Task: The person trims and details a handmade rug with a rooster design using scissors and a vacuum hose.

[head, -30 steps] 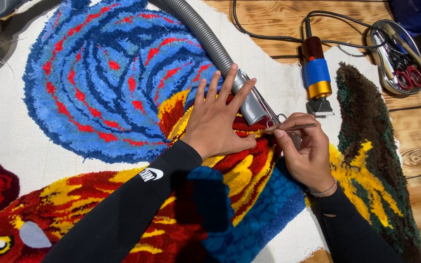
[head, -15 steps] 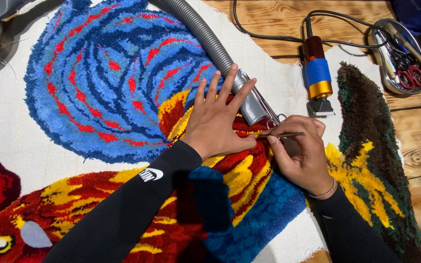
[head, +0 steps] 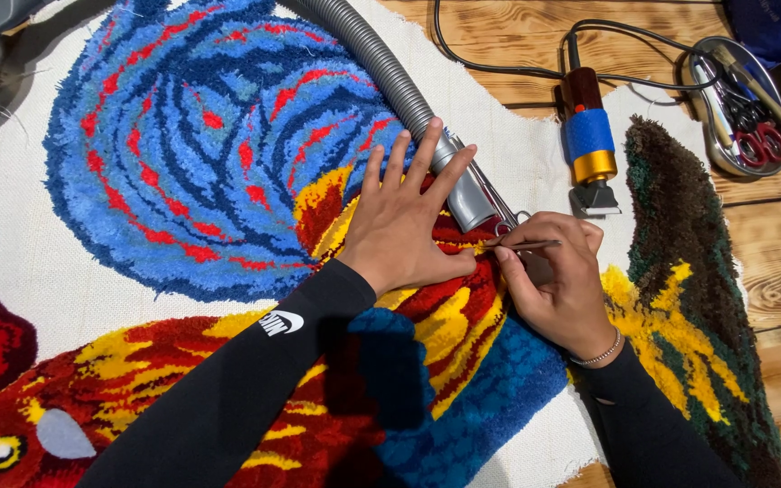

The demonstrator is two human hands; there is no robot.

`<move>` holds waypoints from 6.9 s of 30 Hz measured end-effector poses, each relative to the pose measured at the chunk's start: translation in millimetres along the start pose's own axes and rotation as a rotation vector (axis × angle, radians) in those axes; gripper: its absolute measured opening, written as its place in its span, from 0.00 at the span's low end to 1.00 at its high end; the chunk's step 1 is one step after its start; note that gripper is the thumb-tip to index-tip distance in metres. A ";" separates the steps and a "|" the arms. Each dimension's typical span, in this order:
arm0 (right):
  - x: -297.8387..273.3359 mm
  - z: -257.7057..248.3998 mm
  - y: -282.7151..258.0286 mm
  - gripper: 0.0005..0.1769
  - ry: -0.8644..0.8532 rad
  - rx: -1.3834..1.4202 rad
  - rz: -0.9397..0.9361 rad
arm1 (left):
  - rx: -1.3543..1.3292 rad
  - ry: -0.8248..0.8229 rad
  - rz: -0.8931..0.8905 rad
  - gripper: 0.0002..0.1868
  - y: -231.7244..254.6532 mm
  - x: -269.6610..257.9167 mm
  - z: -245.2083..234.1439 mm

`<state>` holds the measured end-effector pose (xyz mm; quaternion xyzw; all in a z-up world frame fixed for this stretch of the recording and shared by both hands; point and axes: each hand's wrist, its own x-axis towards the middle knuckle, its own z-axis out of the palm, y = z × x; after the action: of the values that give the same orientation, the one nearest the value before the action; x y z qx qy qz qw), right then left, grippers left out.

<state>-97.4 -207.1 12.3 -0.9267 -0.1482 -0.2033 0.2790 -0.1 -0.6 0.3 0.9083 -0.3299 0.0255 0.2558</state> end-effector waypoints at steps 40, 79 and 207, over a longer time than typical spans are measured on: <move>-0.2 -3.5 -3.3 0.09 0.043 0.095 0.039 | -0.001 0.004 -0.007 0.62 0.6 -1.2 -0.6; 24.0 -102.6 37.8 0.25 -0.578 -0.284 0.044 | -0.543 0.140 -0.476 0.34 -17.9 30.2 0.7; 46.3 -99.6 103.5 0.19 -1.062 -0.038 0.105 | -1.235 -0.032 -0.495 0.36 -1.0 21.6 -4.3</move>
<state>-46.1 -340.0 62.1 -0.9132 -0.2187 0.3052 0.1585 17.9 -10.4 8.3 0.6441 -0.0692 -0.2411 0.7227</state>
